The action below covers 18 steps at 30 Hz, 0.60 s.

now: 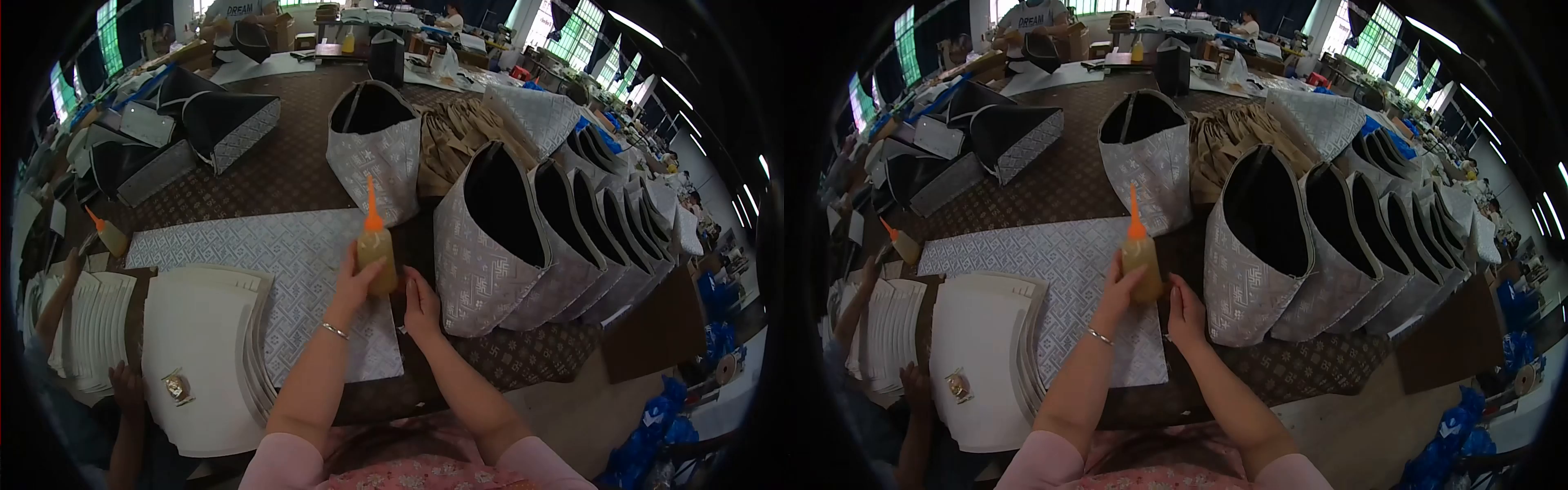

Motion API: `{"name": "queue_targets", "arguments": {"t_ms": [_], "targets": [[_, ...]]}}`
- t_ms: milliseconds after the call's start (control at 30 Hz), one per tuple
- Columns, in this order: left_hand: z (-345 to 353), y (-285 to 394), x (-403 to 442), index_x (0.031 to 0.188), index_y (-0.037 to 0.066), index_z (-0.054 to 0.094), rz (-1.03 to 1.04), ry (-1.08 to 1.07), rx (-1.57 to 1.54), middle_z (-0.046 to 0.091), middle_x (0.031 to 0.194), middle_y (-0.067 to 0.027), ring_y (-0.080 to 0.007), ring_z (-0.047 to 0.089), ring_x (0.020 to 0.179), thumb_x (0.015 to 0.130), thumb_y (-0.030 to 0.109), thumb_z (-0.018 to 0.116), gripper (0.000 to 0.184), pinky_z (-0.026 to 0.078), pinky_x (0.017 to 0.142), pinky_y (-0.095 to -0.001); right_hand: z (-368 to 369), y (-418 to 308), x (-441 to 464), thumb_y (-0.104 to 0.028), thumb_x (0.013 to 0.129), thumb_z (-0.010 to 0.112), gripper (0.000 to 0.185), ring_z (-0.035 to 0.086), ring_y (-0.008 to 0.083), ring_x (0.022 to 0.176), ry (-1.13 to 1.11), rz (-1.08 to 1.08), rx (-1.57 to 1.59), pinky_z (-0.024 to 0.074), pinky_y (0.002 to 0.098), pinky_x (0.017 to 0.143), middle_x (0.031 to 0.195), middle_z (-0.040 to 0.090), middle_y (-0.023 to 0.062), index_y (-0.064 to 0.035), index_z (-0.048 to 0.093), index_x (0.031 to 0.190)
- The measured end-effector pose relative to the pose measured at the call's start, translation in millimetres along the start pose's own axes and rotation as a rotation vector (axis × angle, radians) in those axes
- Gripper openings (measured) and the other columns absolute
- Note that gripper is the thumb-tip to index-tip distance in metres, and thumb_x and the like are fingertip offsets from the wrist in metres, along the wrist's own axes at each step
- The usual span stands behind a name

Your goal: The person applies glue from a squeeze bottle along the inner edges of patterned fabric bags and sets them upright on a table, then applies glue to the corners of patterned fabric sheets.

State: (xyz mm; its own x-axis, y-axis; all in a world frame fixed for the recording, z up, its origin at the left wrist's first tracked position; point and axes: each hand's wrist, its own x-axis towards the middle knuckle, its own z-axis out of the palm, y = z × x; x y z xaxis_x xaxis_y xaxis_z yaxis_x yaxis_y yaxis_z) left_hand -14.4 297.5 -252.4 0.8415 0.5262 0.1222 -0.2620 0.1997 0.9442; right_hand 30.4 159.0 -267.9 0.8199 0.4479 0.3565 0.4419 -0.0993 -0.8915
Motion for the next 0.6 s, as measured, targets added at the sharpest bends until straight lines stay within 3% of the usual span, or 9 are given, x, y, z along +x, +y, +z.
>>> {"name": "queue_targets", "arguments": {"t_ms": [100,167,233,267,500,600], "targets": [[-5.8,9.7,9.6,0.125,0.006,0.040,-0.076,0.172,-0.271,0.052,0.111,-0.0074,-0.0182,0.051,0.100,0.081,0.019,0.060,0.051,0.043,0.085,-0.0307,1.3,-2.6,-5.4,-0.013,0.095,0.042,0.027,0.059,0.0155,0.089,-0.064,0.069,0.041,0.0443,0.0273,0.082,0.101,0.062,0.0099,-0.0022,0.049,0.118],[-20.6,7.6,16.3,0.124,0.006,0.041,-0.098,0.270,-0.361,0.052,0.110,-0.0064,-0.0173,0.051,0.098,0.083,0.019,0.059,0.047,0.043,0.083,-0.0306,-1.5,0.0,-11.4,-0.006,0.092,0.044,0.027,0.059,0.0191,0.093,-0.114,0.061,0.017,0.0445,0.0288,0.084,0.103,0.061,0.0108,-0.0026,0.049,0.118],[-26.5,-3.1,24.7,0.124,0.007,0.041,-0.115,0.252,-0.416,0.051,0.111,-0.0061,-0.0172,0.050,0.099,0.083,0.020,0.058,0.046,0.043,0.083,-0.0297,-12.3,-10.1,-22.3,0.000,0.087,0.045,0.032,0.057,0.0251,0.101,-0.173,-0.090,-0.228,0.0441,0.0313,0.087,0.110,0.058,0.0140,-0.0035,0.049,0.118],[-25.7,-5.3,25.4,0.124,0.007,0.041,-0.121,0.250,-0.429,0.051,0.111,-0.0061,-0.0172,0.050,0.099,0.083,0.020,0.058,0.046,0.043,0.083,-0.0297,-19.7,-18.9,-27.8,0.005,0.081,0.046,0.037,0.051,0.0321,0.109,-0.220,-0.125,-0.299,0.0430,0.0357,0.090,0.119,0.052,0.0162,-0.0048,0.051,0.116],[-15.2,-0.5,19.1,0.124,0.004,0.039,-0.089,0.198,-0.258,0.051,0.112,-0.0071,-0.0168,0.051,0.101,0.081,0.020,0.062,0.051,0.042,0.084,-0.0289,-40.5,-24.7,-68.0,0.005,0.081,0.046,0.030,0.051,0.0321,0.110,-0.278,-0.180,-0.389,0.0416,0.0317,0.090,0.117,0.053,0.0161,-0.0041,0.057,0.107],[-3.9,1.4,11.7,0.125,0.002,0.038,-0.022,0.155,-0.173,0.052,0.113,-0.0082,-0.0170,0.051,0.102,0.079,0.019,0.065,0.056,0.042,0.086,-0.0296,-46.0,-26.8,-68.3,0.002,0.083,0.048,0.029,0.051,0.0272,0.110,-0.288,0.004,-0.245,0.0405,0.0307,0.090,0.118,0.054,0.0151,-0.0026,0.056,0.111]]}}
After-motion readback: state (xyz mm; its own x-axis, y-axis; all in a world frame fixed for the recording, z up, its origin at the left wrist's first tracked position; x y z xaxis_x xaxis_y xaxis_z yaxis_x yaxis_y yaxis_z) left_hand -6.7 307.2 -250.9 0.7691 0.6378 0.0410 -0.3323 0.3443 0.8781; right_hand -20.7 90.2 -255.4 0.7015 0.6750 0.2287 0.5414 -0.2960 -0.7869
